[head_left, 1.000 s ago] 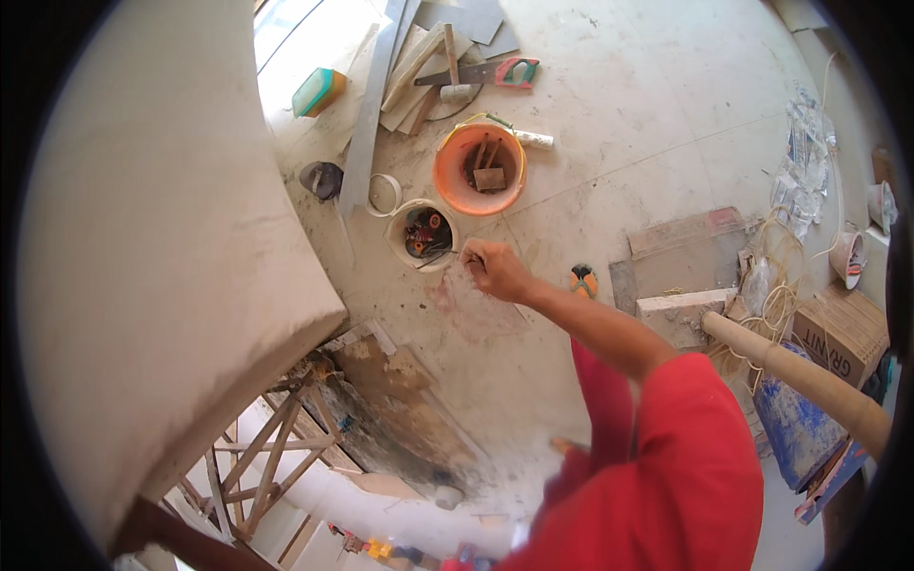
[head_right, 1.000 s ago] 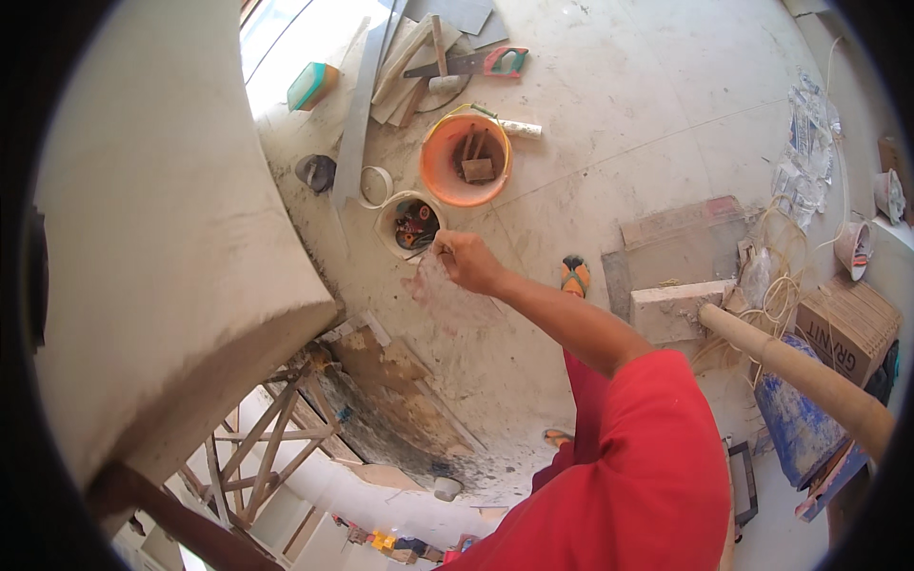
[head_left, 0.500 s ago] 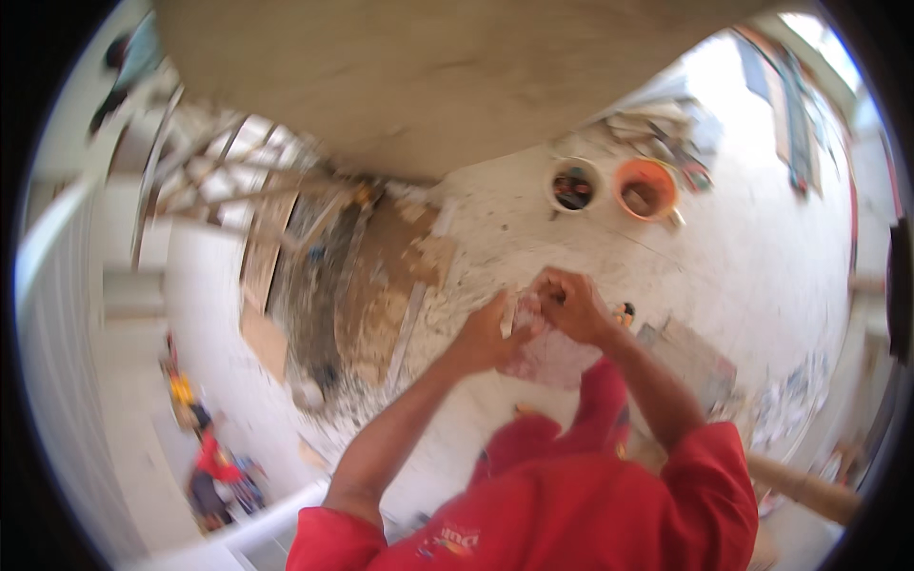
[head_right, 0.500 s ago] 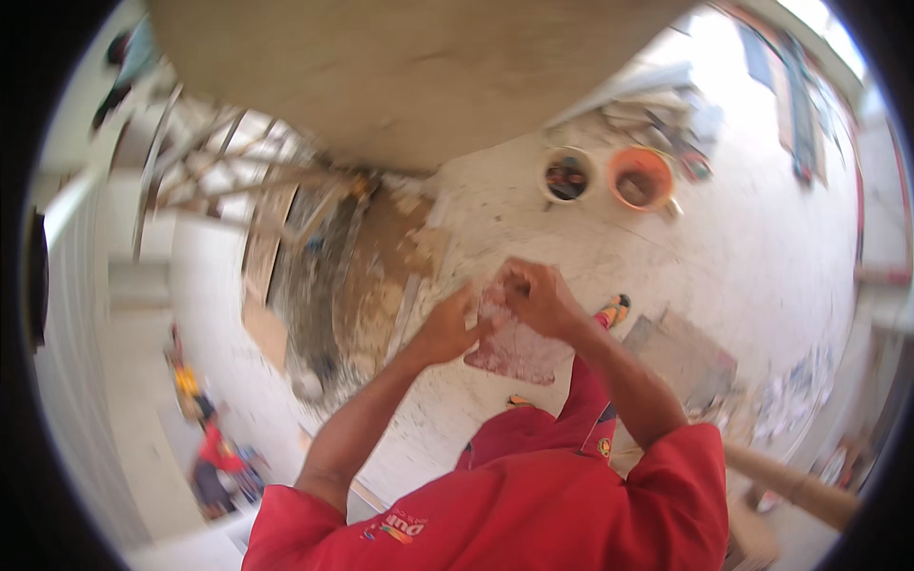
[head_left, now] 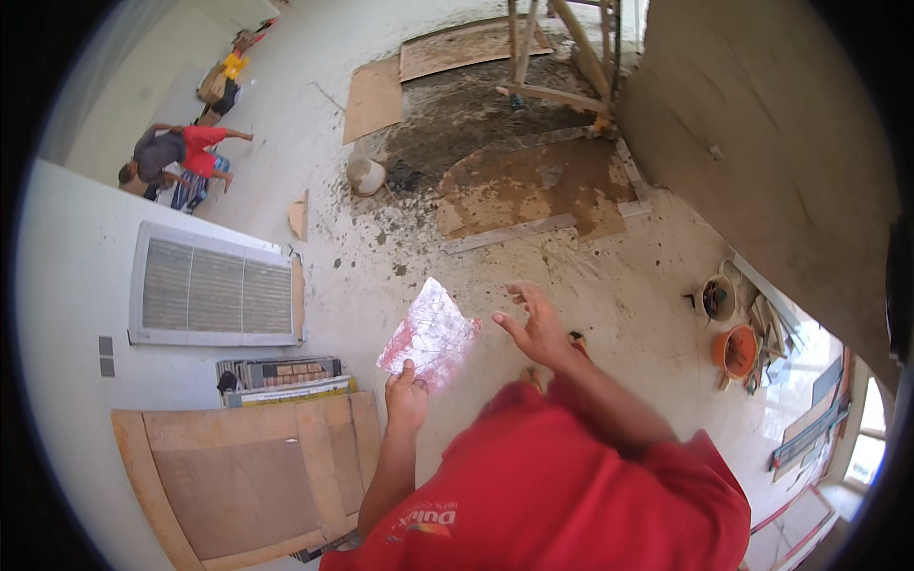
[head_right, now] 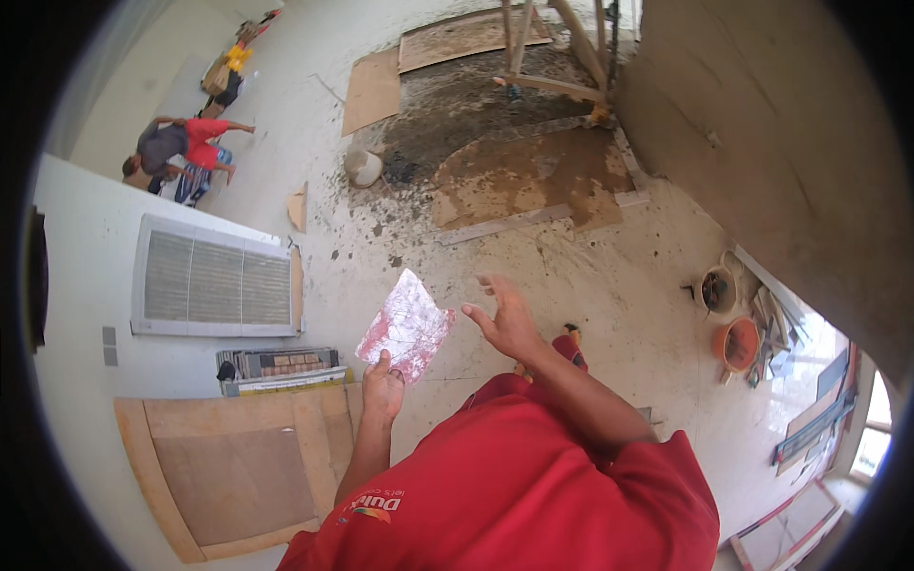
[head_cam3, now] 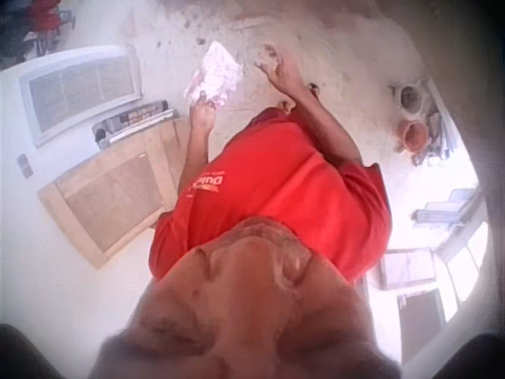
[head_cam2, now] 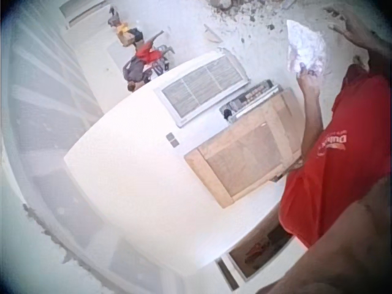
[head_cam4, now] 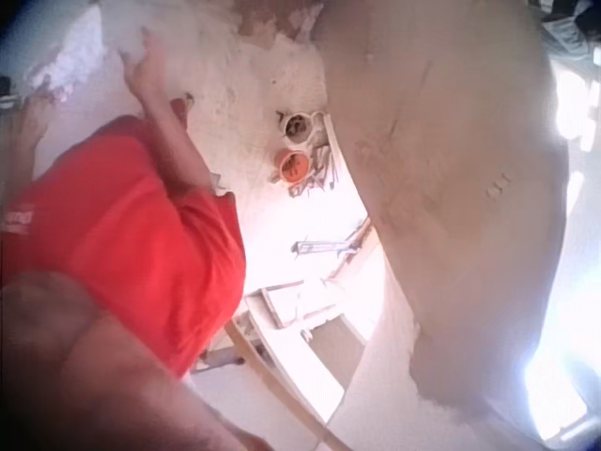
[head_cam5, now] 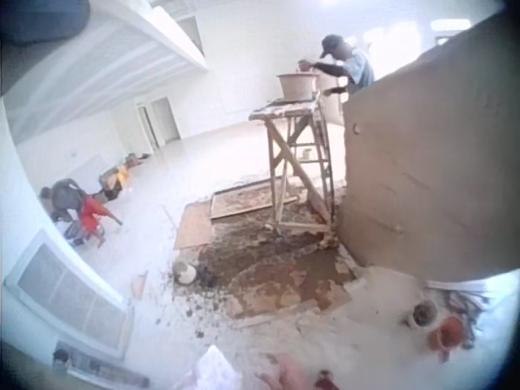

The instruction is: The person mixes cement in a bucket and applies it to the floor using a trowel, then presses a tile into the cement and levels it.

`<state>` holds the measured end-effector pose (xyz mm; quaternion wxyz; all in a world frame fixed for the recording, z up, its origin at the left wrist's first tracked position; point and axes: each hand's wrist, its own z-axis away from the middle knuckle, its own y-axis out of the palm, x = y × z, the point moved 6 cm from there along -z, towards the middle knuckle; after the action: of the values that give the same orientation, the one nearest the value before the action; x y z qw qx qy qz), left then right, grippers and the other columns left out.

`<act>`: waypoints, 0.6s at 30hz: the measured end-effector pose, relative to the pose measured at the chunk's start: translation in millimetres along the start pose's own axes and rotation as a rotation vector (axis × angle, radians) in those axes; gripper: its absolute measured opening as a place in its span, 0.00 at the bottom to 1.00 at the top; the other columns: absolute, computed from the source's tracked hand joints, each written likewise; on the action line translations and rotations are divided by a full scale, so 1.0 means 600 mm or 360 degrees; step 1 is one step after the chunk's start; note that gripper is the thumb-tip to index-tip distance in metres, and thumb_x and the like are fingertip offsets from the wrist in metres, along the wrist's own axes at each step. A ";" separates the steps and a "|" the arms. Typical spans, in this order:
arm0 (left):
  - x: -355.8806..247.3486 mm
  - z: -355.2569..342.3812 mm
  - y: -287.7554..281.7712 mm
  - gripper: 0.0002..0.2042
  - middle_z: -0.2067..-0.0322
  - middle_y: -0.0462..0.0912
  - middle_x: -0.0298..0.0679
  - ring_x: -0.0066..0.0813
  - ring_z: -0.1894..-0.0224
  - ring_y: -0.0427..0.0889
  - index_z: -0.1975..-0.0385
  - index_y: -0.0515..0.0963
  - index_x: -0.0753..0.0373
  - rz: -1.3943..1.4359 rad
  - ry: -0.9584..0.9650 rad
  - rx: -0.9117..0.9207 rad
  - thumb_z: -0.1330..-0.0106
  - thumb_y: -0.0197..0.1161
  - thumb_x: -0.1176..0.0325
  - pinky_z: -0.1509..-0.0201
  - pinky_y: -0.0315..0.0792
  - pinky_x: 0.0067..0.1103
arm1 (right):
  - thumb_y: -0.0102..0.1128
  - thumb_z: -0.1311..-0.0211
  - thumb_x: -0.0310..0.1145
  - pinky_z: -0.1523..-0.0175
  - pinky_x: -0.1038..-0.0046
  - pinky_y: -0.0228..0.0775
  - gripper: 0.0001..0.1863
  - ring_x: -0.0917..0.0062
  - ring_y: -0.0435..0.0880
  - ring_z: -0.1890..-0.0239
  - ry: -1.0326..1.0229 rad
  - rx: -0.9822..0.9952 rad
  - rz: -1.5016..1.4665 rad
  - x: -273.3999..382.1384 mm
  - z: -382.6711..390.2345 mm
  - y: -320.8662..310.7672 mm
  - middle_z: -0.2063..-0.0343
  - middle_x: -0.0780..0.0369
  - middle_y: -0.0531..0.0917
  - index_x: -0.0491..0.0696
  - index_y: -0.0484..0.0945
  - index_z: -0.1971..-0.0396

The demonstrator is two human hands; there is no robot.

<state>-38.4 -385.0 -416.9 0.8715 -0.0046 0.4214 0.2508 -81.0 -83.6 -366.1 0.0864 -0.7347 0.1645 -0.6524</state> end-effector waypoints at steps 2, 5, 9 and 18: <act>-0.004 -0.022 -0.019 0.10 0.66 0.74 0.34 0.25 0.65 0.72 0.61 0.73 0.63 0.0154 -0.0006 -0.0099 0.24 0.61 0.62 0.60 0.66 0.26 | 0.72 0.36 0.44 0.48 0.62 0.77 0.32 0.61 0.83 0.51 0.0317 0.0286 -0.0201 -0.039 -0.005 0.048 0.47 0.50 0.80 0.41 0.73 0.40; 0.006 -0.091 -0.027 0.18 0.44 0.78 0.41 0.37 0.42 0.75 0.43 0.72 0.65 0.0237 -0.0110 0.0168 0.27 0.66 0.66 0.36 0.66 0.38 | 0.71 0.34 0.48 0.51 0.65 0.79 0.33 0.69 0.83 0.51 0.0571 0.0693 -0.0576 -0.106 -0.013 0.147 0.48 0.53 0.81 0.42 0.71 0.39; -0.043 -0.146 0.046 0.20 0.42 0.78 0.43 0.38 0.39 0.76 0.41 0.71 0.67 0.0236 -0.0129 0.0390 0.26 0.64 0.64 0.36 0.69 0.39 | 0.68 0.30 0.45 0.52 0.68 0.80 0.28 0.76 0.82 0.54 0.0965 0.0751 -0.1111 -0.058 -0.107 0.241 0.53 0.60 0.83 0.42 0.74 0.40; -0.252 -0.416 -0.043 0.15 0.74 0.84 0.39 0.30 0.79 0.79 0.63 0.81 0.69 -0.1626 0.0392 0.0441 0.25 0.62 0.59 0.70 0.76 0.28 | 0.62 0.28 0.37 0.66 0.68 0.75 0.13 0.83 0.80 0.71 0.0829 0.0695 -0.0992 -0.082 -0.440 0.441 0.73 0.66 0.85 0.40 0.84 0.60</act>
<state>-288.1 -528.0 -471.5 0.8191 -0.1233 0.4935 -0.2650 -380.2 -289.4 -466.9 -0.0052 -0.5253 -0.1893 -0.8296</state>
